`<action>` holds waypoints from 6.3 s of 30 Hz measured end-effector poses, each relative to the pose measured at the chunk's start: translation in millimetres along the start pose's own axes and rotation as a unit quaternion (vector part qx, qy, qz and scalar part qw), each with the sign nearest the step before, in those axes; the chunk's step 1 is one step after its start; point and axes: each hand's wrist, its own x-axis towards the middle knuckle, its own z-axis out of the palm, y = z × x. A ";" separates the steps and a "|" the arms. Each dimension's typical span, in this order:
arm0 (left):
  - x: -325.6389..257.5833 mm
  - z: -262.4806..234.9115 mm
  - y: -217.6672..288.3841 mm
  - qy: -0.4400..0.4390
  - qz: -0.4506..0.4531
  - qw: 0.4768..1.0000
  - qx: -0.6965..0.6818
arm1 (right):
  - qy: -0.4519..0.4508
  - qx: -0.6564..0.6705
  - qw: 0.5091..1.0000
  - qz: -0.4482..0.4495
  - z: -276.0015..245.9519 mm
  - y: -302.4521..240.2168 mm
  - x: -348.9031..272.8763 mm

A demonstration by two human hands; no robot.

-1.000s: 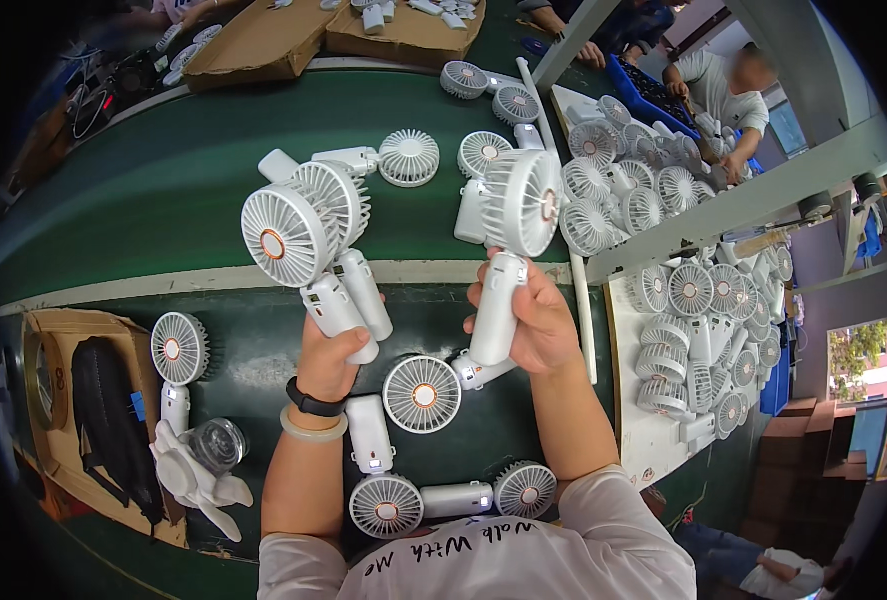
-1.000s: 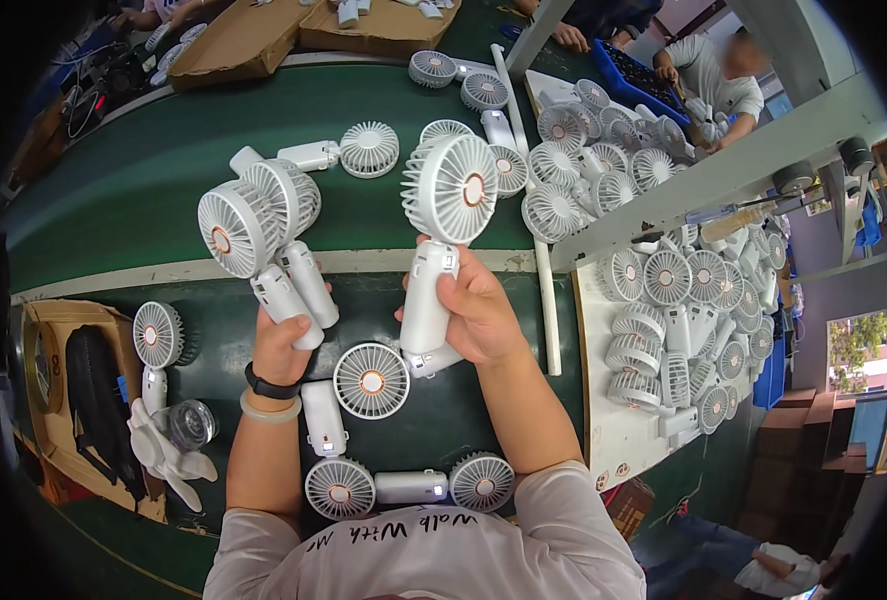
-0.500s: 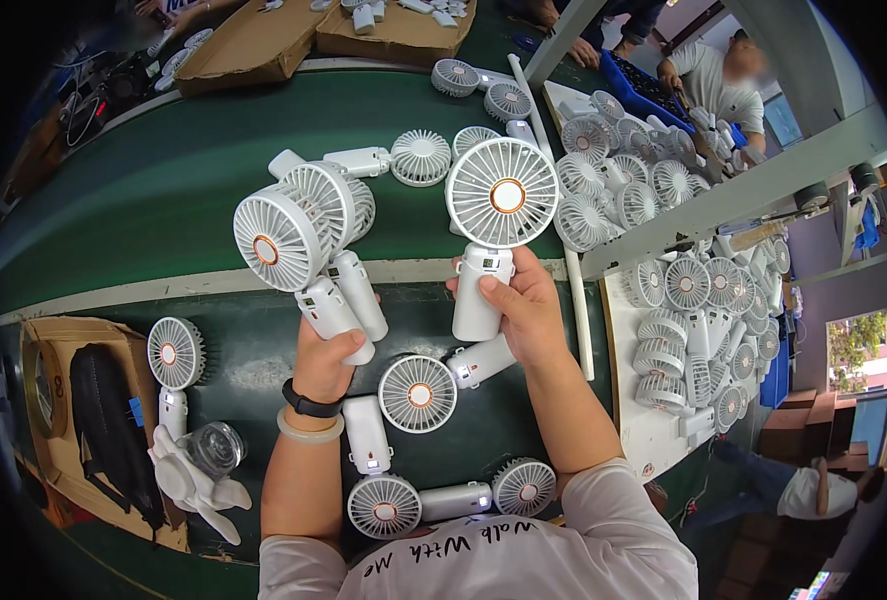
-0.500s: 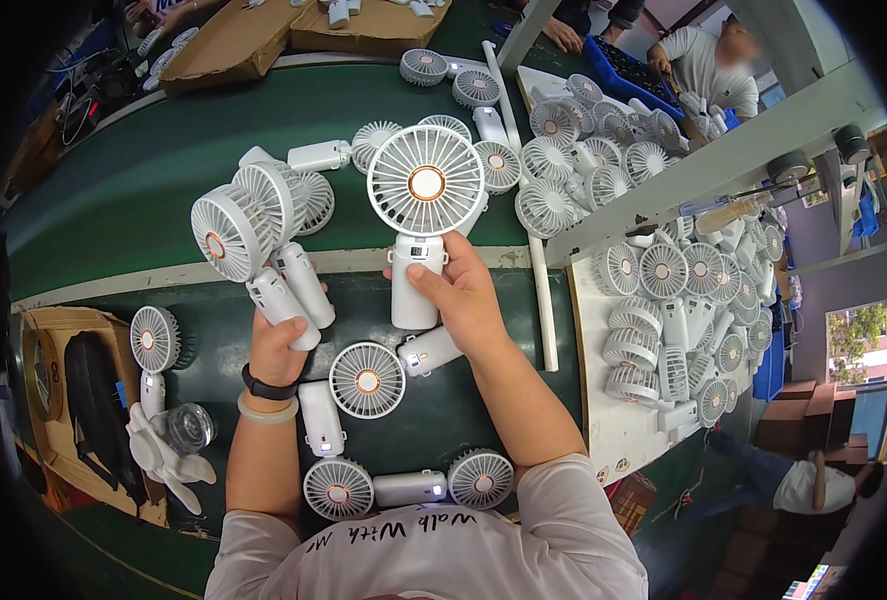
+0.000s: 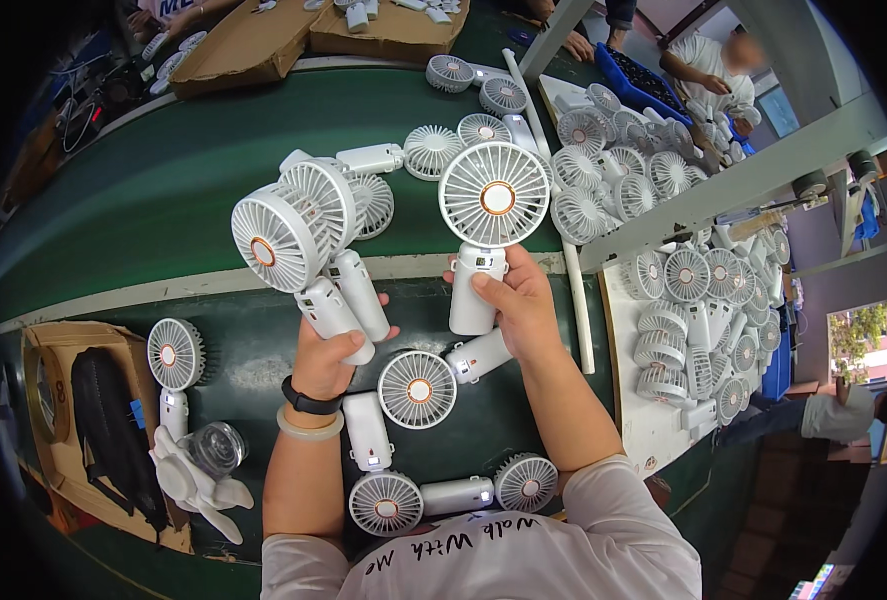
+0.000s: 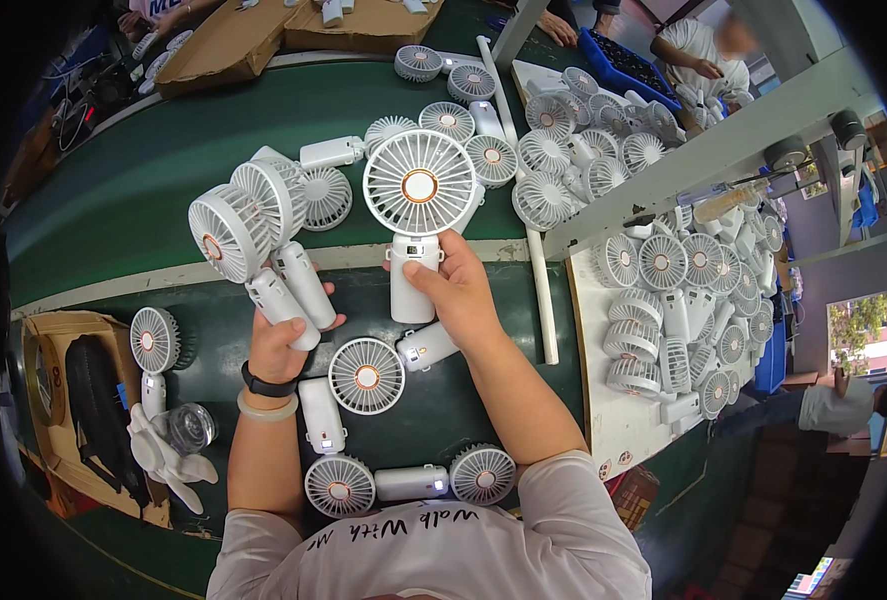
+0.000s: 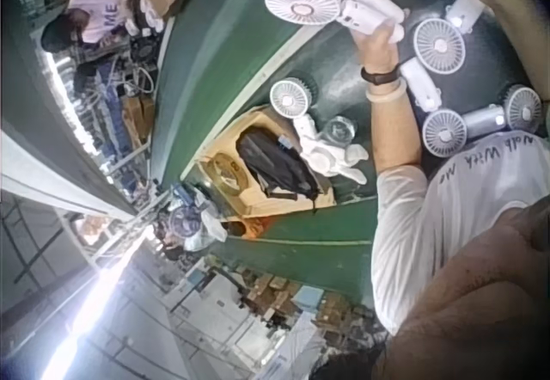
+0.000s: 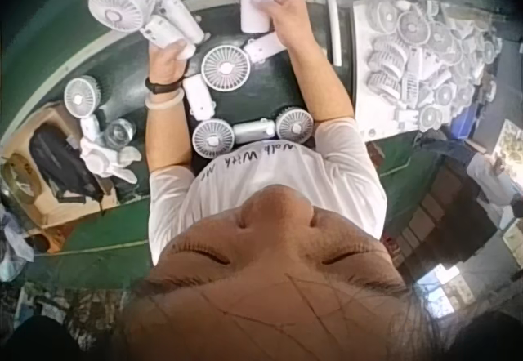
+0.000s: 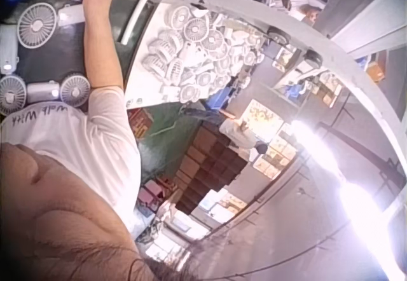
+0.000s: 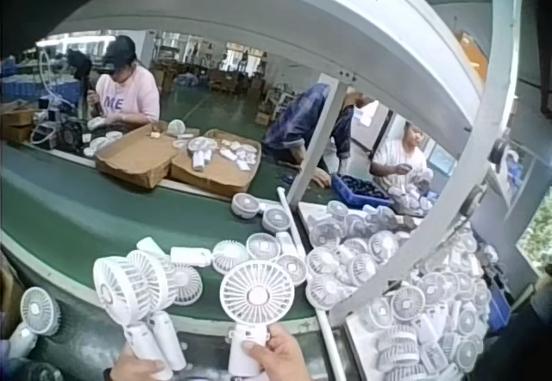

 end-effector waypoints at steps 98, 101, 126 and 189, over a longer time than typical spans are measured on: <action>-39.3 34.1 28.9 0.147 0.124 0.758 0.623 | 0.451 -0.244 0.851 -0.116 -562.6 -243.8 -44.4; -2.9 37.4 30.1 0.179 0.098 0.754 0.624 | 0.441 -0.338 0.816 -0.158 -619.8 -263.1 -72.1; 75.0 14.4 1.0 -0.026 0.055 0.923 0.381 | 0.534 -0.450 0.705 -0.124 -537.0 -230.7 -72.1; -6.1 0.5 7.0 0.045 0.072 0.995 0.051 | -0.234 0.082 0.951 0.186 -1.1 5.2 91.7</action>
